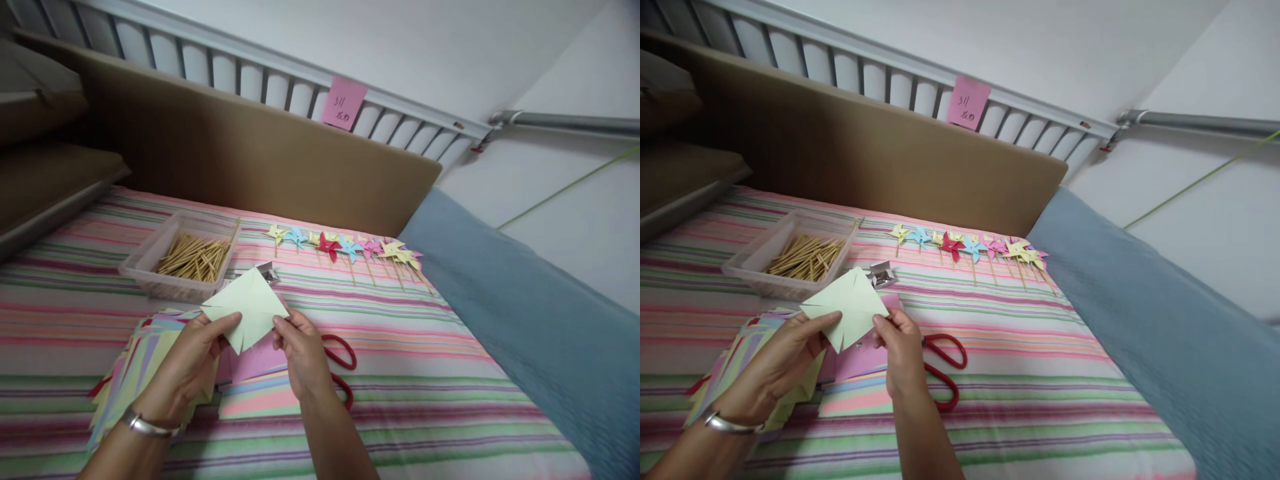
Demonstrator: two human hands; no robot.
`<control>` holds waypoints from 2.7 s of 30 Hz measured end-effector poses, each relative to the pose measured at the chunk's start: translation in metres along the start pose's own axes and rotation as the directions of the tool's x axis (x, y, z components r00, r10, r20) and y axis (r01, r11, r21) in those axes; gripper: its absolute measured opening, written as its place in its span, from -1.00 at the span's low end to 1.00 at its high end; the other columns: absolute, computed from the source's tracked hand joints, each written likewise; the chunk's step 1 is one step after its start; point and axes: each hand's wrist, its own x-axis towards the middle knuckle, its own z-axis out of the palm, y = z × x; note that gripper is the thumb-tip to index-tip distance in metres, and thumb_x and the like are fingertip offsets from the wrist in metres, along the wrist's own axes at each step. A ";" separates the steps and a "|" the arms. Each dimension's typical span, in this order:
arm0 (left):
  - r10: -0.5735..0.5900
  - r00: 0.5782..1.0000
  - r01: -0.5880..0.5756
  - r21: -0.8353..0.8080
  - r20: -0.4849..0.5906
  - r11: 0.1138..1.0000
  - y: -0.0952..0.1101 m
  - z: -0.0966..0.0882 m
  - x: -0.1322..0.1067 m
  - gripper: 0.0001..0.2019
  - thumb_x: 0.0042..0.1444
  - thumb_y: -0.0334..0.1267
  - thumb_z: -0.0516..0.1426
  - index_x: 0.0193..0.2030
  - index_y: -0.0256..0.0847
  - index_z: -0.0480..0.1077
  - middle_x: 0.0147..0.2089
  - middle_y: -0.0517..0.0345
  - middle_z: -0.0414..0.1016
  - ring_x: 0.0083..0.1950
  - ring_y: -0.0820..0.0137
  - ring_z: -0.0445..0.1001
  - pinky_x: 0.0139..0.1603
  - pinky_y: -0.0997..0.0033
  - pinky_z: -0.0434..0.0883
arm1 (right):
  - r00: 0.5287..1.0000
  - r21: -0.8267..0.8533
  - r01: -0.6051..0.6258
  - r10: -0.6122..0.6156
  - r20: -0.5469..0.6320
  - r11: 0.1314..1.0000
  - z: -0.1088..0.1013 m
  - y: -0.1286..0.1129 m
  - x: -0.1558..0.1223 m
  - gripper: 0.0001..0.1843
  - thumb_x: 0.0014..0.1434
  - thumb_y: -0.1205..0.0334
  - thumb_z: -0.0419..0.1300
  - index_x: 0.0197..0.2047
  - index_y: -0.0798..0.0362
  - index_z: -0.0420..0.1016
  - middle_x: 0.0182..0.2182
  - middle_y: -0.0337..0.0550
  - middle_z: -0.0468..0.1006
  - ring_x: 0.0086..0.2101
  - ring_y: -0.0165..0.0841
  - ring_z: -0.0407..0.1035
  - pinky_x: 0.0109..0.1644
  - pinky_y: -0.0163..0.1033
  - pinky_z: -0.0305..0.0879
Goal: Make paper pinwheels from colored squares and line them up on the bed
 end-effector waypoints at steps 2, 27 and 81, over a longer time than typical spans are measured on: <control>-0.020 1.000 0.020 -0.005 -0.008 1.000 -0.003 0.002 0.000 -0.81 -0.12 -0.37 0.31 -0.29 -0.32 0.53 -0.28 -0.01 0.62 -0.31 0.29 0.55 -0.28 0.41 0.46 | 0.994 -0.128 0.089 -0.097 -0.057 0.988 -0.002 0.000 0.001 -0.86 0.01 0.22 0.28 -0.34 0.09 0.53 -0.66 -0.36 0.31 -0.61 -0.49 0.16 -0.52 -0.36 0.11; -0.002 0.978 -0.030 -0.148 -0.210 0.989 0.003 -0.001 0.000 -0.75 -0.18 -0.53 0.28 -0.27 -0.32 0.52 -0.33 0.06 0.62 -0.33 0.33 0.54 -0.31 0.46 0.47 | 0.730 -0.693 0.668 -0.426 0.535 0.273 0.004 0.014 -0.015 -0.78 0.20 0.41 0.07 -0.22 0.02 0.53 -0.28 -0.08 0.52 -0.21 -0.28 0.36 -0.11 -0.18 0.30; 0.006 1.000 -0.002 0.366 -0.009 0.931 -0.016 0.001 0.002 -0.82 -0.33 -0.37 0.28 -0.46 -0.28 0.50 -0.52 0.17 0.50 -0.46 0.36 0.38 -0.39 0.42 0.31 | 0.989 -0.626 0.144 -0.137 0.060 0.767 -0.005 0.013 -0.001 -0.88 -0.05 0.21 0.27 -0.48 0.06 0.44 -0.57 -0.31 0.42 -0.49 -0.39 0.32 -0.39 -0.32 0.23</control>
